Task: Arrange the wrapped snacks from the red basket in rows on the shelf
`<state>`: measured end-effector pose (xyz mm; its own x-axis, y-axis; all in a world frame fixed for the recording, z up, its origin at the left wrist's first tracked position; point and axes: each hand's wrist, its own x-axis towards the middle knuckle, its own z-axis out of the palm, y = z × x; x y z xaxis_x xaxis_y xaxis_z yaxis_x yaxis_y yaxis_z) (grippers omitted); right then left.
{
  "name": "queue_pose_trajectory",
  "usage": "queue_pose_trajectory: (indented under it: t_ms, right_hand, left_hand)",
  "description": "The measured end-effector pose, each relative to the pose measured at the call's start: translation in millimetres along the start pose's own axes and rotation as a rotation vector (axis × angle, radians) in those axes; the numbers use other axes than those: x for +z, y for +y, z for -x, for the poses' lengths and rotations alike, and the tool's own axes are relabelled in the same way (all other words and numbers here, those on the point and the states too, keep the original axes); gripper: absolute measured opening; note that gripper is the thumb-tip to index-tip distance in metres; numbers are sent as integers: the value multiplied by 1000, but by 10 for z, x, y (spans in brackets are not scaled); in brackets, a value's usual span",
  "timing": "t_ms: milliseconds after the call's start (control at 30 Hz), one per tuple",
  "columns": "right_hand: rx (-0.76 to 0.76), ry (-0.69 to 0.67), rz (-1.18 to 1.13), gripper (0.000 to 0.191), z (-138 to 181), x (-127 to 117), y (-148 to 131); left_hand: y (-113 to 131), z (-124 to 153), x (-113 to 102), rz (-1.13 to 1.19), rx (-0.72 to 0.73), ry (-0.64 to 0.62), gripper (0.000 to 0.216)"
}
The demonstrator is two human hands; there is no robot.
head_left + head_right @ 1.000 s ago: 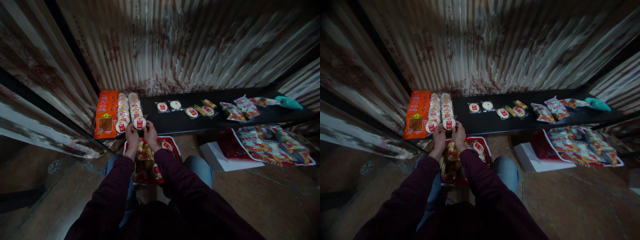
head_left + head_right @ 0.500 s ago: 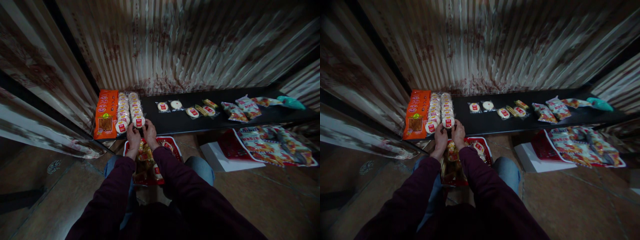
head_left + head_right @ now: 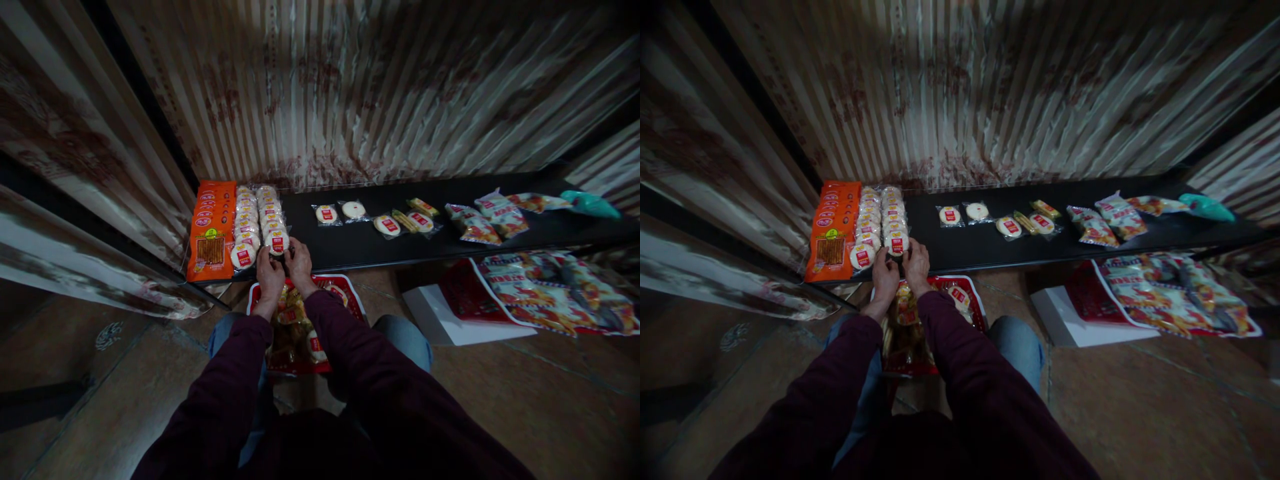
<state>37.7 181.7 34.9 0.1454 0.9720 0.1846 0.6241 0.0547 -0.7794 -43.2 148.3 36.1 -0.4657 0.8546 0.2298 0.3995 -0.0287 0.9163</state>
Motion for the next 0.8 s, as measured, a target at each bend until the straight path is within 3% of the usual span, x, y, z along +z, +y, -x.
queue_pose_trajectory:
  t_ms: [367, 800]
  right_hand:
    - [-17, -17, 137, 38, -49, 37, -36]
    - [-95, 23, 141, 40, -61, 56, 19]
  left_hand:
    - [-63, 47, 24, -97, 67, -106, 50]
    - [-228, 129, -27, -380, 368, -243, 59]
